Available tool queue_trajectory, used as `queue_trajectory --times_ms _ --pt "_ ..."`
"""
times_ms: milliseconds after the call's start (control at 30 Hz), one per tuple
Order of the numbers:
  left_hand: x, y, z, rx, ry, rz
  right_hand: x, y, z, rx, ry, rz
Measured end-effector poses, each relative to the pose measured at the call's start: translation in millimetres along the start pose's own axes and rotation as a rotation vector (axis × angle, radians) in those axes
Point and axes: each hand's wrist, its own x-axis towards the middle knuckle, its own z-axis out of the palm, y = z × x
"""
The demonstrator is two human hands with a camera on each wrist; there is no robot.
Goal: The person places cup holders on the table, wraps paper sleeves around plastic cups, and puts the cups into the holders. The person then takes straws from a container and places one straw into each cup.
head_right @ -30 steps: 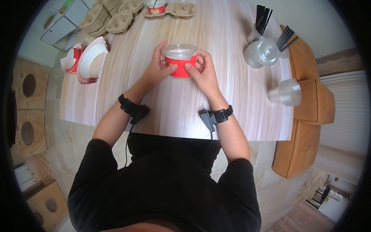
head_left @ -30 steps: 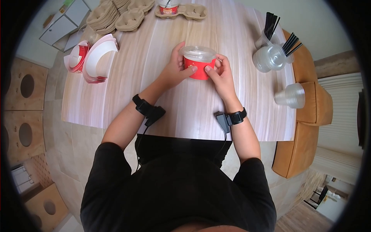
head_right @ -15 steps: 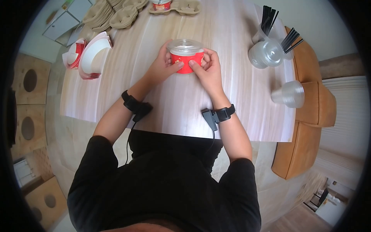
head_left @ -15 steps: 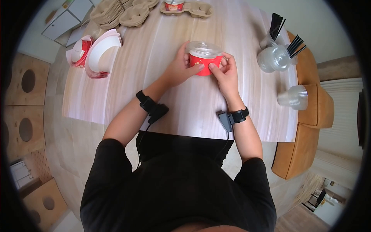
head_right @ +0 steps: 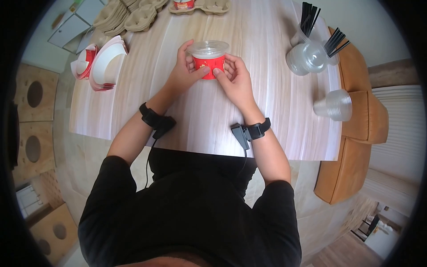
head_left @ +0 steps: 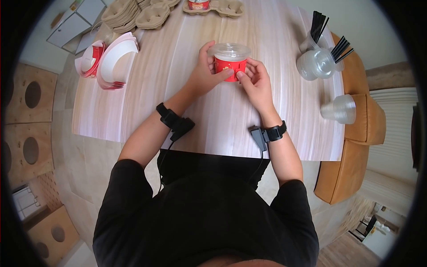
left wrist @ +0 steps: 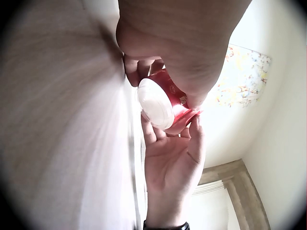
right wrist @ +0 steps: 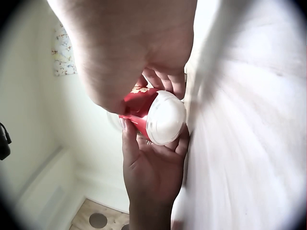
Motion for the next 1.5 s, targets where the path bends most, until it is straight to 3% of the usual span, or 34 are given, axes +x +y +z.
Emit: queue_trajectory --times_ms 300,500,700,867,1500 --pt "-0.6 0.0 2.6 -0.064 -0.04 -0.065 1.7 0.5 -2.6 -0.031 0.056 0.013" --pt "-1.2 -4.7 4.3 0.007 -0.031 0.01 1.9 2.8 -2.3 -0.035 0.064 -0.014" --pt "-2.9 2.7 7.4 -0.119 0.076 0.037 1.2 -0.1 -3.5 0.01 0.012 -0.067" --pt "-2.5 7.8 5.4 -0.137 -0.008 0.011 2.3 1.0 -8.3 0.189 -0.006 -0.013" --pt "-5.0 -8.5 9.6 -0.1 -0.041 0.046 2.6 1.4 -2.5 0.068 0.066 -0.077"
